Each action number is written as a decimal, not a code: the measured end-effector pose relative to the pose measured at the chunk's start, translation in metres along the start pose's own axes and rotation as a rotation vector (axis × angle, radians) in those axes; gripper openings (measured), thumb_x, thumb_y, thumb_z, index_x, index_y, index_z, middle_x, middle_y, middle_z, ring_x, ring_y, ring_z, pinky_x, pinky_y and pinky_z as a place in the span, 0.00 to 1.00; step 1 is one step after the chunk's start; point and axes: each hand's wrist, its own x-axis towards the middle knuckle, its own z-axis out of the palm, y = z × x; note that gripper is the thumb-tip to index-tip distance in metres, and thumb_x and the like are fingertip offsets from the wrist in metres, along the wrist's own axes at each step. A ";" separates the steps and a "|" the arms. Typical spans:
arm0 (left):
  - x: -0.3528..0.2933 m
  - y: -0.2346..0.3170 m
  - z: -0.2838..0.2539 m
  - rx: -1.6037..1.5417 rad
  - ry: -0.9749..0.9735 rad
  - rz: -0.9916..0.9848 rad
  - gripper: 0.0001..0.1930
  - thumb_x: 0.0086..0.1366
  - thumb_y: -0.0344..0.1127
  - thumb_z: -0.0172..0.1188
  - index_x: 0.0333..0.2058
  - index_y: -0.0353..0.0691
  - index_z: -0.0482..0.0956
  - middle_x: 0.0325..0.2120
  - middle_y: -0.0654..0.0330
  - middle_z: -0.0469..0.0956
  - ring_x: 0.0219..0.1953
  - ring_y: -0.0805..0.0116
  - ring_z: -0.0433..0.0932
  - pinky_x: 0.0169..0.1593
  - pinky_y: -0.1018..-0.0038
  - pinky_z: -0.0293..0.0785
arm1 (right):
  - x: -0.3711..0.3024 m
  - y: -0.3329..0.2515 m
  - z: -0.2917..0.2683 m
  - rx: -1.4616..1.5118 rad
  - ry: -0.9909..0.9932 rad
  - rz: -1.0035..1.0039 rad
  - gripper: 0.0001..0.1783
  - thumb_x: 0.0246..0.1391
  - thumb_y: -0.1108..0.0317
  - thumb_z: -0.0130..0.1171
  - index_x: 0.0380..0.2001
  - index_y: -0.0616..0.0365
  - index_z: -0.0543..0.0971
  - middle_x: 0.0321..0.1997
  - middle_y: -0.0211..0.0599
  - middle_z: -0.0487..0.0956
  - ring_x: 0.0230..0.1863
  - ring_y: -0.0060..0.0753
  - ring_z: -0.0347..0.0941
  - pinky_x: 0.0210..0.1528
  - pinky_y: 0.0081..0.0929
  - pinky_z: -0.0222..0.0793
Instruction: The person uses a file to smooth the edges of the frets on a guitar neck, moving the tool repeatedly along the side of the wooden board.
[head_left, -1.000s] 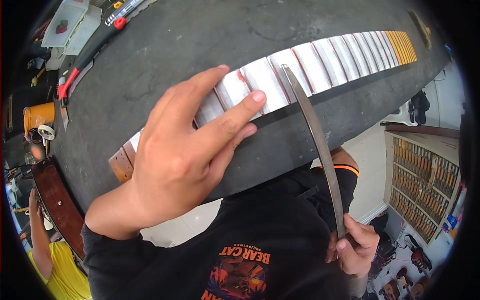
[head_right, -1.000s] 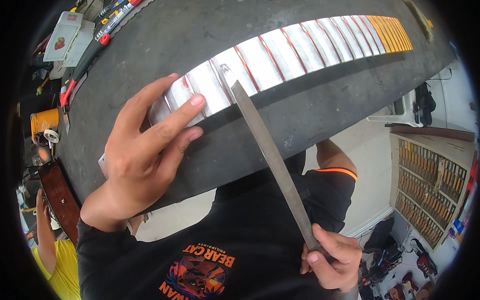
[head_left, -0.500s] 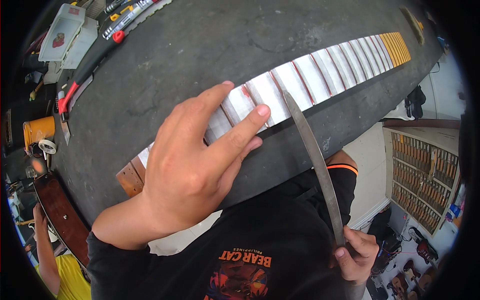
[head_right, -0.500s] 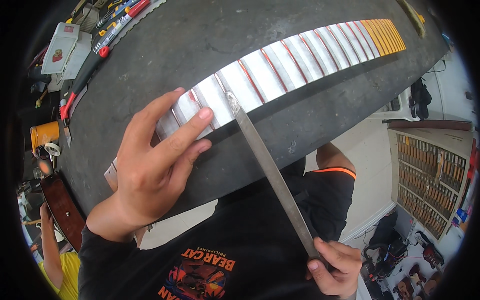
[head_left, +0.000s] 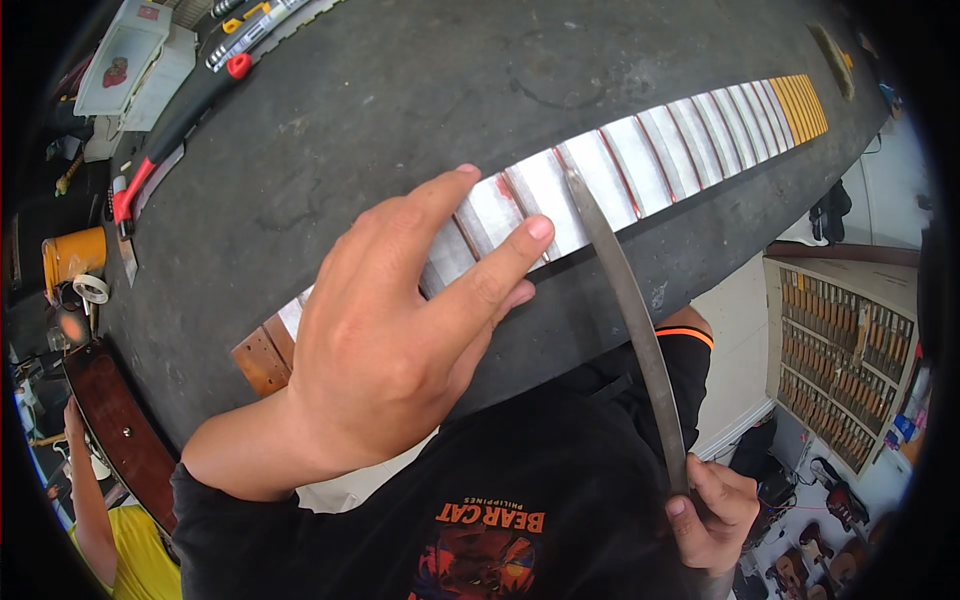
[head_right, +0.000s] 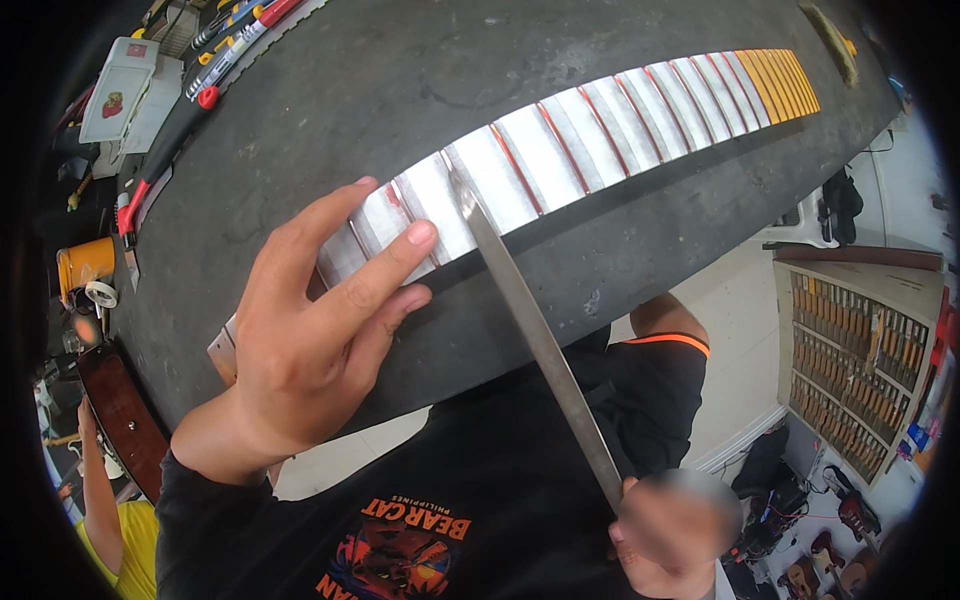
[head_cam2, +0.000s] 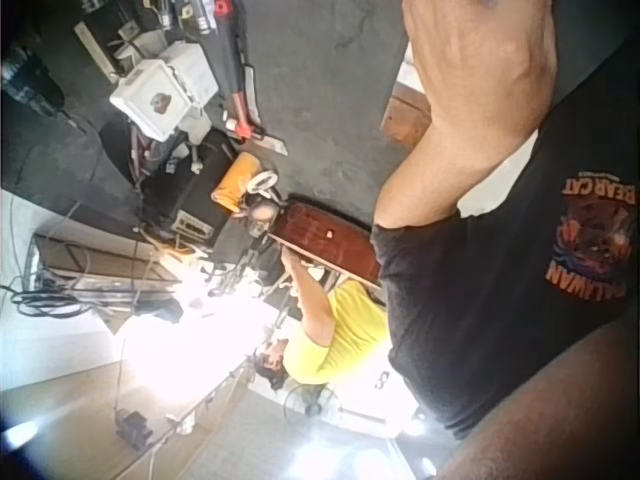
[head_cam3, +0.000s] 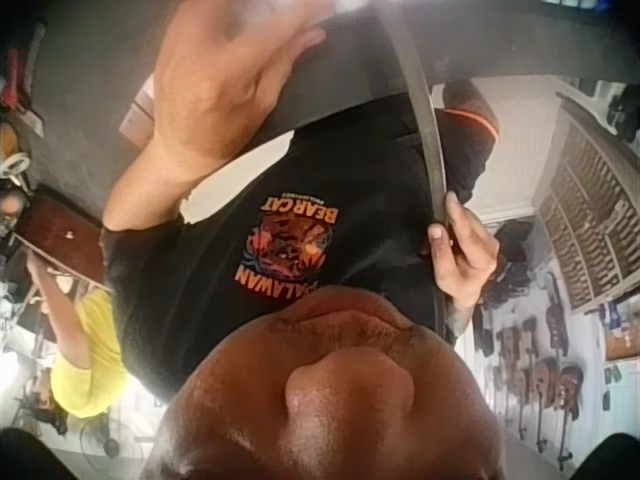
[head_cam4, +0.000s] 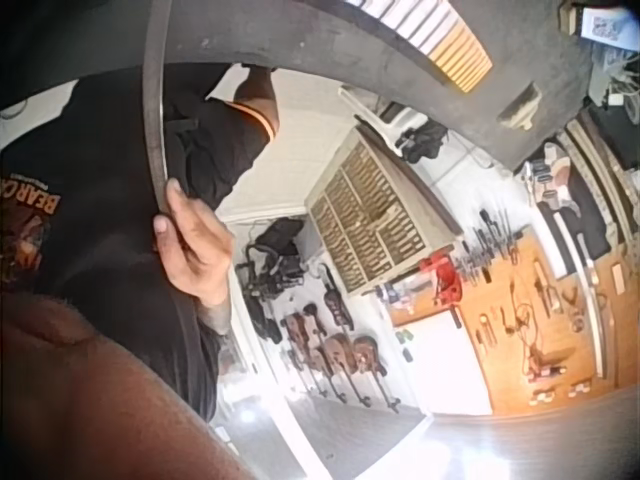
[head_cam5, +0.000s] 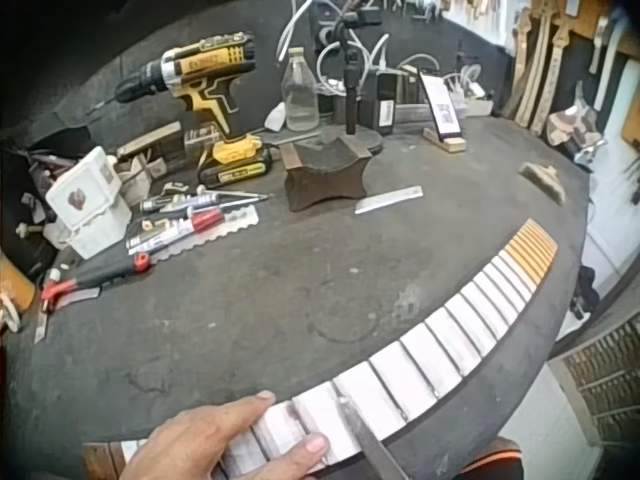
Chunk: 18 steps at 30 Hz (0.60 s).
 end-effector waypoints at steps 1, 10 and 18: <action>0.000 0.000 0.000 -0.003 -0.001 -0.003 0.28 0.50 0.29 0.73 0.52 0.53 0.83 0.51 0.46 0.76 0.45 0.51 0.78 0.44 0.65 0.75 | 0.004 -0.002 0.002 0.010 -0.002 -0.002 0.29 0.51 0.77 0.62 0.59 0.58 0.77 0.25 0.41 0.80 0.20 0.23 0.75 0.25 0.19 0.67; 0.000 0.001 0.000 -0.004 0.005 -0.003 0.28 0.50 0.29 0.73 0.53 0.52 0.83 0.51 0.45 0.76 0.45 0.50 0.78 0.44 0.65 0.75 | 0.067 -0.026 0.021 0.151 -0.033 0.063 0.27 0.52 0.84 0.61 0.58 0.67 0.76 0.23 0.37 0.77 0.18 0.21 0.76 0.21 0.15 0.68; 0.001 -0.001 0.001 0.003 0.008 0.024 0.27 0.51 0.28 0.72 0.53 0.51 0.83 0.50 0.45 0.76 0.45 0.50 0.78 0.45 0.65 0.76 | 0.042 -0.012 0.014 0.170 -0.056 0.055 0.27 0.51 0.83 0.62 0.58 0.67 0.76 0.22 0.37 0.77 0.17 0.21 0.75 0.21 0.16 0.67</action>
